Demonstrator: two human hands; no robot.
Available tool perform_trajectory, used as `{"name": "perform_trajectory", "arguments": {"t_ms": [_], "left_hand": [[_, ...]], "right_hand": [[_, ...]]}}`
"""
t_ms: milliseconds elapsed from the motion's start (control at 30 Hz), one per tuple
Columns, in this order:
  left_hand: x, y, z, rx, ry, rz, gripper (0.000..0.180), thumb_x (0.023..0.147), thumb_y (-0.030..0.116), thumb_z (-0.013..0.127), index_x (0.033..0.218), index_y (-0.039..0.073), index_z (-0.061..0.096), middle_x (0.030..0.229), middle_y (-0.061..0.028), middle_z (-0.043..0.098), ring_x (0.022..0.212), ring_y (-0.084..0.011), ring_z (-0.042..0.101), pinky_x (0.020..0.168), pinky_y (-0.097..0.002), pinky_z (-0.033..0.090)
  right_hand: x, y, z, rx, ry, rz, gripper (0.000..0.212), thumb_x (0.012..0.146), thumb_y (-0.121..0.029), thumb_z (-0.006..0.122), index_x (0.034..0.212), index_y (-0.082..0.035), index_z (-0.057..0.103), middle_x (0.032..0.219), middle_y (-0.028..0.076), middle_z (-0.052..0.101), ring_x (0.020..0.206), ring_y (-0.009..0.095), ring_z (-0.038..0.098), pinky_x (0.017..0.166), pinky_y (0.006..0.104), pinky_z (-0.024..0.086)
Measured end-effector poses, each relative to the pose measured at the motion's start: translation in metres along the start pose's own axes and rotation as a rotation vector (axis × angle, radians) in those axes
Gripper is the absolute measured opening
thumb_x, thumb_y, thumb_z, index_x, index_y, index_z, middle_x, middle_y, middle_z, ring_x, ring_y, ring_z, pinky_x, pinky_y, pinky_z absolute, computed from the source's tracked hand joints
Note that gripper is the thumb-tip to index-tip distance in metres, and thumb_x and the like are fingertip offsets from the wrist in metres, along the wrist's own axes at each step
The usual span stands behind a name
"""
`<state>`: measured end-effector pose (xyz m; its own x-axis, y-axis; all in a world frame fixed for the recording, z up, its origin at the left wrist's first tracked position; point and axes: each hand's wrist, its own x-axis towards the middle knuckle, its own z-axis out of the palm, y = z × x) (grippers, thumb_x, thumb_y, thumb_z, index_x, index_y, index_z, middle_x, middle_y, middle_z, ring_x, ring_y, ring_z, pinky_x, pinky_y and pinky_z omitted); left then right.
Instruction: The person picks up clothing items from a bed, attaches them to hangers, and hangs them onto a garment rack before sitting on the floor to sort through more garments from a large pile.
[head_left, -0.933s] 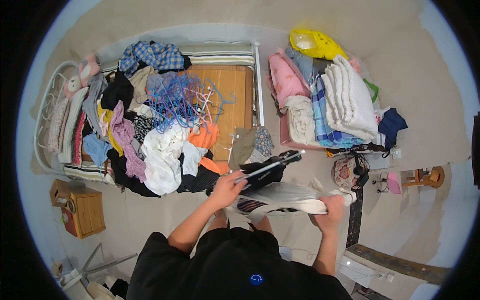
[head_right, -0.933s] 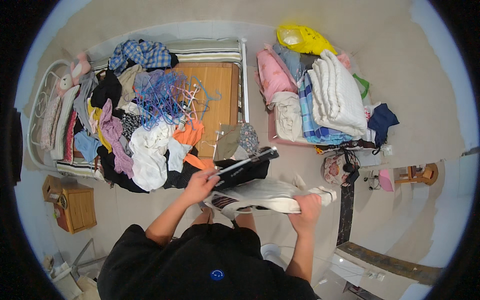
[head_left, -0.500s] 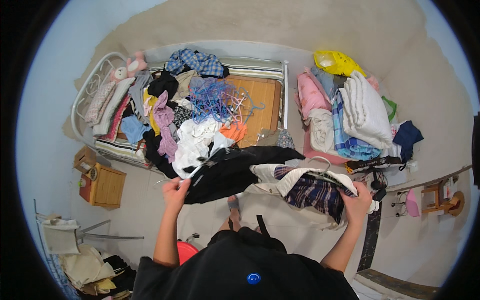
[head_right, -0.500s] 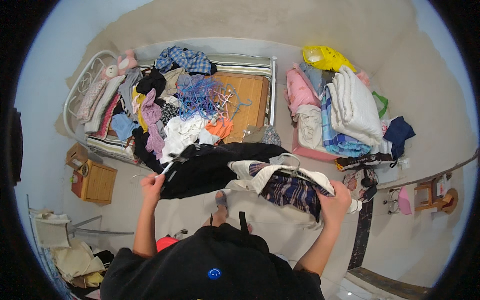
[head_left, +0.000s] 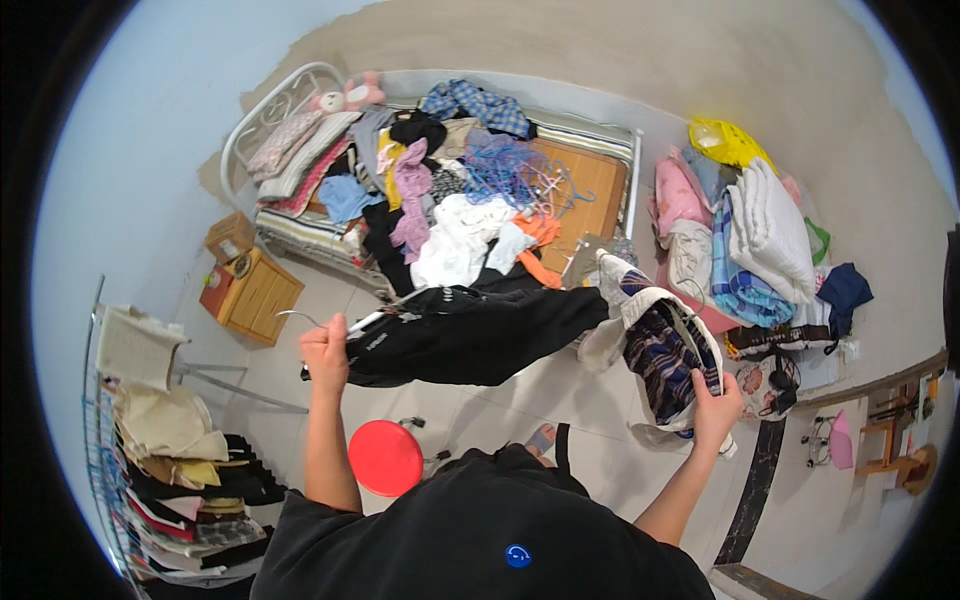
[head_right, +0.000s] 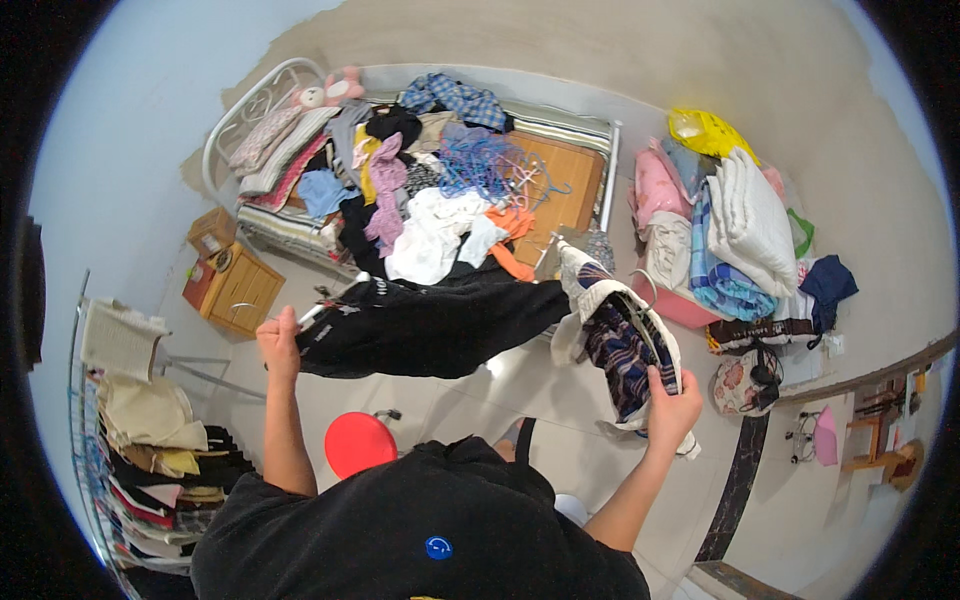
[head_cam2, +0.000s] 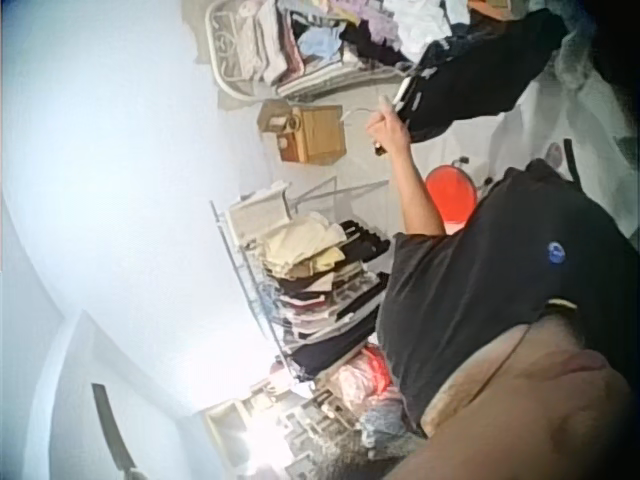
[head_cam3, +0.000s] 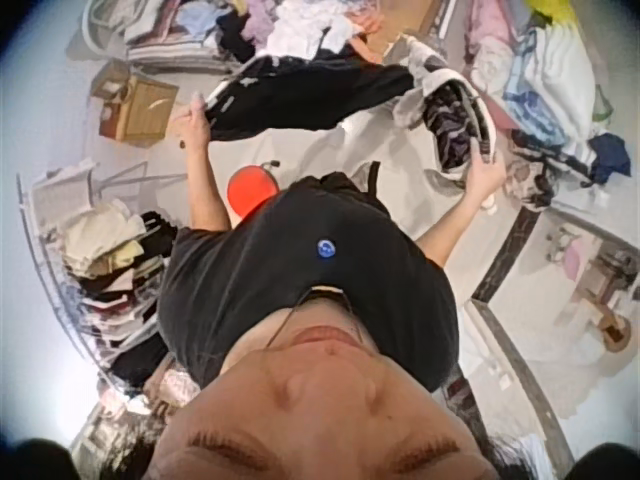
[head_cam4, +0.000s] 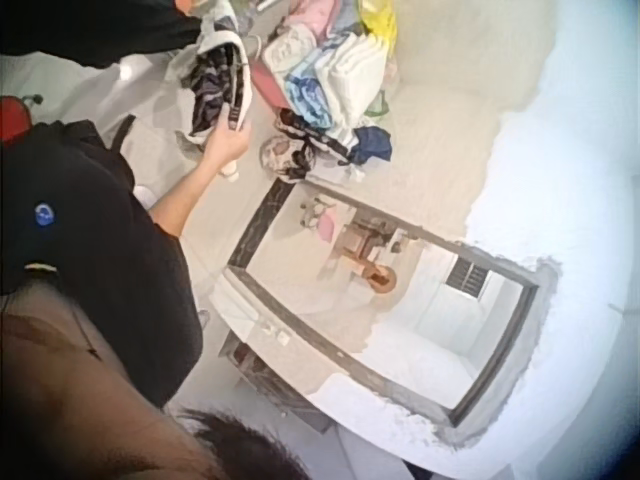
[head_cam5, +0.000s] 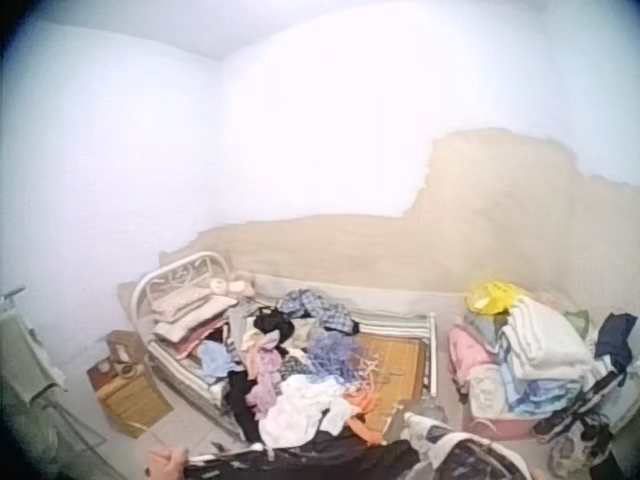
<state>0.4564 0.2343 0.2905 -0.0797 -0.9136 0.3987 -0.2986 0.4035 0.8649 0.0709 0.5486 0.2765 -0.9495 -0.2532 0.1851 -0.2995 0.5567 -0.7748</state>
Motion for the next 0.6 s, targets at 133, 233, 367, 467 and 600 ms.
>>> {"name": "perform_trajectory", "arguments": {"t_ms": [133,233,367,467,600], "left_hand": [[-0.03,-0.018,-0.059,0.031,0.002,-0.026,0.046,0.087,0.02,0.059,0.05,0.001,0.039,0.049,0.0035,0.035,0.048,-0.0065,0.03,0.044,-0.0289,0.022],[-0.05,-0.039,-0.116,0.071,0.075,-0.092,0.047,0.086,0.022,0.059,0.05,0.0,0.039,0.048,0.0032,0.033,0.048,-0.0068,0.03,0.044,-0.0294,0.022],[-0.086,-0.054,-0.192,0.043,0.175,-0.166,0.048,0.086,0.022,0.059,0.049,0.001,0.036,0.048,0.0037,0.032,0.048,-0.0069,0.028,0.043,-0.0289,0.021],[-0.111,-0.052,-0.244,0.055,0.203,-0.125,0.046,0.085,0.02,0.06,0.05,0.0,0.04,0.047,0.0023,0.033,0.047,-0.0071,0.029,0.043,-0.0286,0.023],[-0.151,-0.054,-0.294,0.188,0.187,-0.016,0.038,0.079,0.017,0.066,0.052,-0.001,0.047,0.044,-0.0023,0.036,0.043,-0.0088,0.03,0.041,-0.0294,0.025]], "right_hand": [[-0.063,-0.021,0.005,0.055,-0.072,-0.049,0.025,0.072,-0.016,0.073,0.082,0.002,0.059,0.066,0.004,0.057,0.061,0.011,0.049,0.06,0.0277,0.043],[-0.119,-0.035,0.01,0.133,-0.179,-0.025,0.023,0.074,-0.013,0.072,0.085,0.003,0.059,0.072,0.002,0.059,0.065,0.009,0.05,0.063,0.0254,0.043],[-0.186,-0.046,0.012,0.318,-0.354,0.044,0.023,0.076,-0.013,0.071,0.091,0.001,0.06,0.079,0.0,0.059,0.07,0.008,0.051,0.066,0.0229,0.042],[-0.234,-0.067,0.01,0.392,-0.494,0.083,0.024,0.076,-0.013,0.07,0.094,0.0,0.06,0.079,0.0,0.059,0.07,0.008,0.051,0.065,0.0221,0.042],[-0.284,-0.079,0.01,0.47,-0.641,0.055,0.025,0.075,-0.012,0.07,0.094,0.001,0.06,0.081,0.0,0.059,0.071,0.007,0.051,0.066,0.022,0.042]]}}
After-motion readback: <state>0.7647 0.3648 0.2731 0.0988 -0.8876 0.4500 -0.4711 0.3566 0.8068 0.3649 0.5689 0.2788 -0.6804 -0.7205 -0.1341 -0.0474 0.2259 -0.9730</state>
